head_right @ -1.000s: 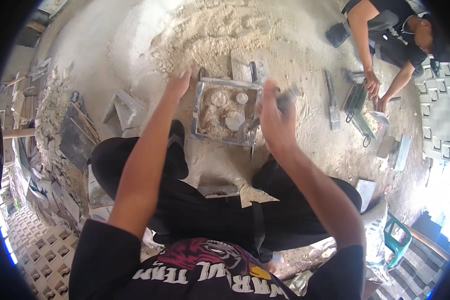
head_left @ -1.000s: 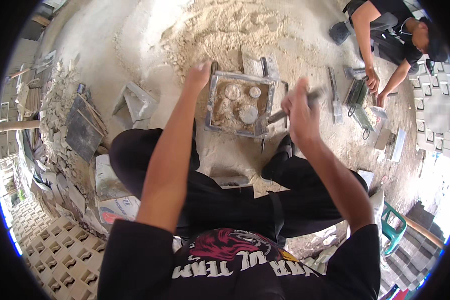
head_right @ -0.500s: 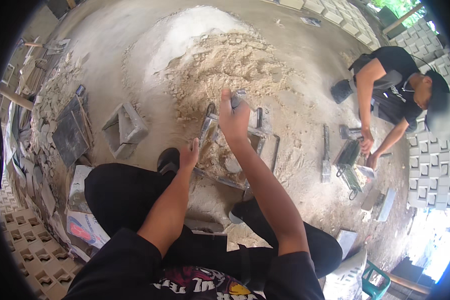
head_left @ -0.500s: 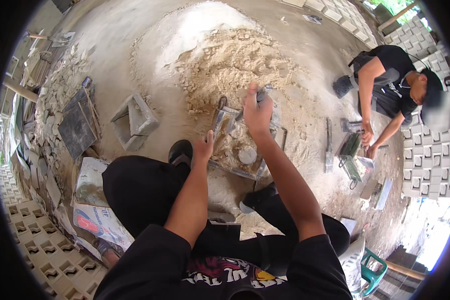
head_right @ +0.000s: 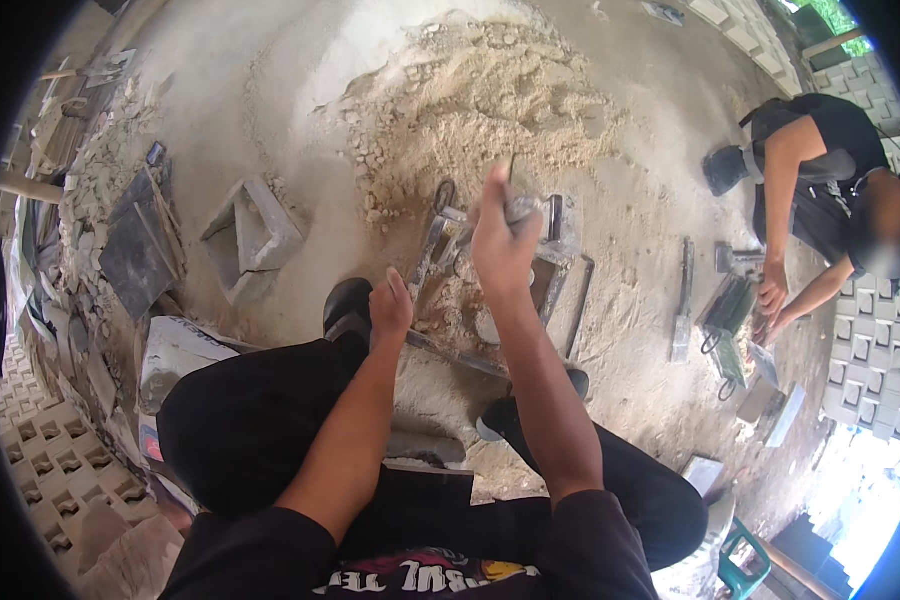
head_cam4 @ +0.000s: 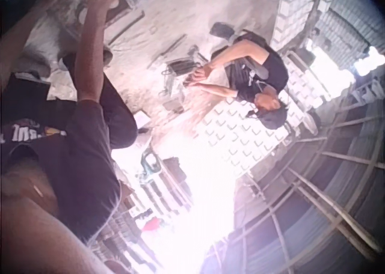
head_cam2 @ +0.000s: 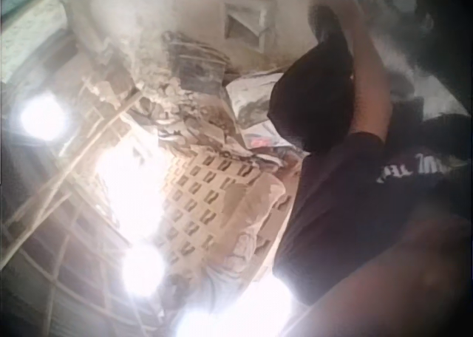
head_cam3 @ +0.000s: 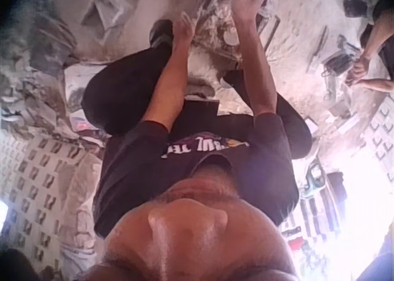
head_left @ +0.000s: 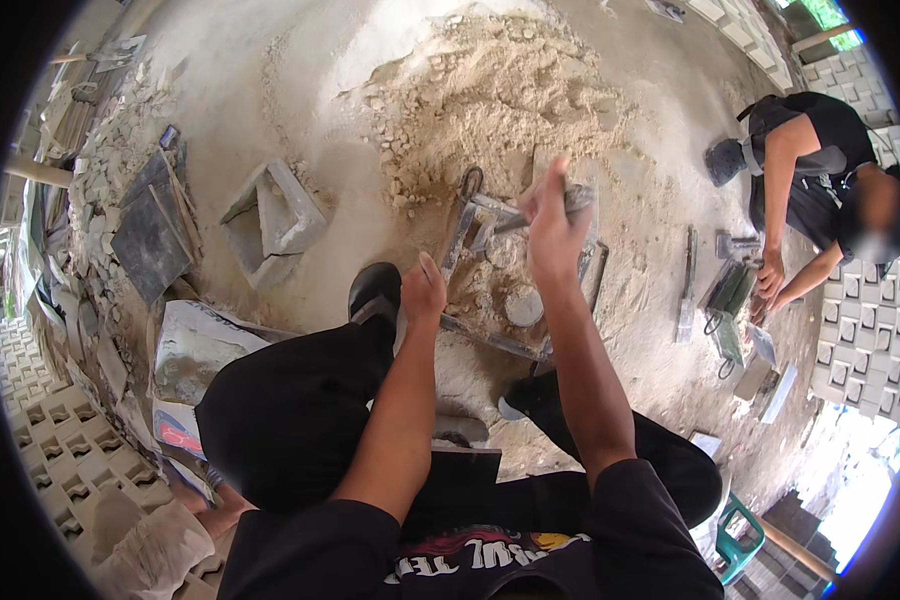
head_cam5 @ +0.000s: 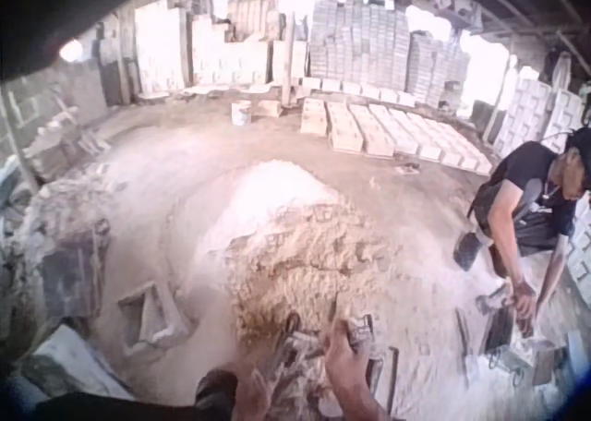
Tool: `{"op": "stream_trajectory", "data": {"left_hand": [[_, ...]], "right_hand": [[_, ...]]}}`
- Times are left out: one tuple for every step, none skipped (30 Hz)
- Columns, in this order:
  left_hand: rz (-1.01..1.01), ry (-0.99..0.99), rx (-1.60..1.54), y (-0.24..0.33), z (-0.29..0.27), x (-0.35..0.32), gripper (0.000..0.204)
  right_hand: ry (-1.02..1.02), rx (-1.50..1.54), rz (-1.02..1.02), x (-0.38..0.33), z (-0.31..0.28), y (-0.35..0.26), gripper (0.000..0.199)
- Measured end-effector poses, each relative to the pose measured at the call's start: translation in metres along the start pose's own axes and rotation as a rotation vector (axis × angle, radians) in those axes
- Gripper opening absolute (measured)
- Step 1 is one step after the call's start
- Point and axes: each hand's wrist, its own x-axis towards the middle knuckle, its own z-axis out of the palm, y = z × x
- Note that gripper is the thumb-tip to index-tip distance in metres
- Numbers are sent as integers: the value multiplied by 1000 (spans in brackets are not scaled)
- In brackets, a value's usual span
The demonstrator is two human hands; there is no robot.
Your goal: The person produces concrete bricks by packing a sand-like mixture into a metal mold, using a manual tamper to compress the material and a trowel to add and level the mixture.
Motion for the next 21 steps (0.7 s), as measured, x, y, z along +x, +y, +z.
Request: {"op": "stream_trajectory", "data": {"left_hand": [[-24,-15,-8,6,-2,-5,62],[-48,-20,-21,21,-10,-8,63],[-72,-24,-35,30,-14,-10,63],[-75,-12,-29,29,-13,-10,63],[-78,0,-23,29,-13,-10,64],[-81,11,-19,28,-12,-11,64],[-88,13,-21,29,-14,-10,64],[-95,14,-24,31,-15,-11,64],[-101,15,-27,32,-16,-10,64],[-101,2,-21,30,-16,-10,64],[-100,-12,-15,29,-16,-9,64],[-98,-26,-8,27,-15,-9,65],[-101,-8,-23,27,-15,-8,67],[-104,10,-37,26,-15,-9,69],[-107,27,-50,25,-14,-9,72],[-82,18,-42,23,-14,-8,69],[-58,8,-34,21,-13,-7,66],[-35,-1,-25,19,-12,-6,64],[-37,-6,-28,19,-11,-6,64],[-40,-11,-31,18,-10,-6,63],[-42,-16,-34,18,-9,-7,63]], "right_hand": [[38,-9,31,-2,-3,2,50],[68,-15,55,-3,-1,5,50],[98,-21,78,-3,1,9,50],[120,131,-27,-2,14,13,54],[85,103,-32,0,13,11,53],[51,75,-37,2,11,6,52],[18,51,-42,3,13,2,52],[18,69,-84,-4,13,4,52],[19,87,-125,-16,11,8,52],[24,107,-165,-25,10,11,52],[18,81,-110,-27,10,16,52],[12,54,-55,-29,10,21,52],[7,29,-3,-30,13,18,52],[32,-8,9,-31,13,4,51],[37,24,-49,-39,10,5,51],[40,59,-106,-50,6,6,51],[43,95,-162,-57,4,7,51],[35,94,-126,-55,6,9,51],[33,85,-88,-53,6,12,50],[32,76,-50,-50,5,14,49],[31,68,-12,-52,4,14,49]]}}
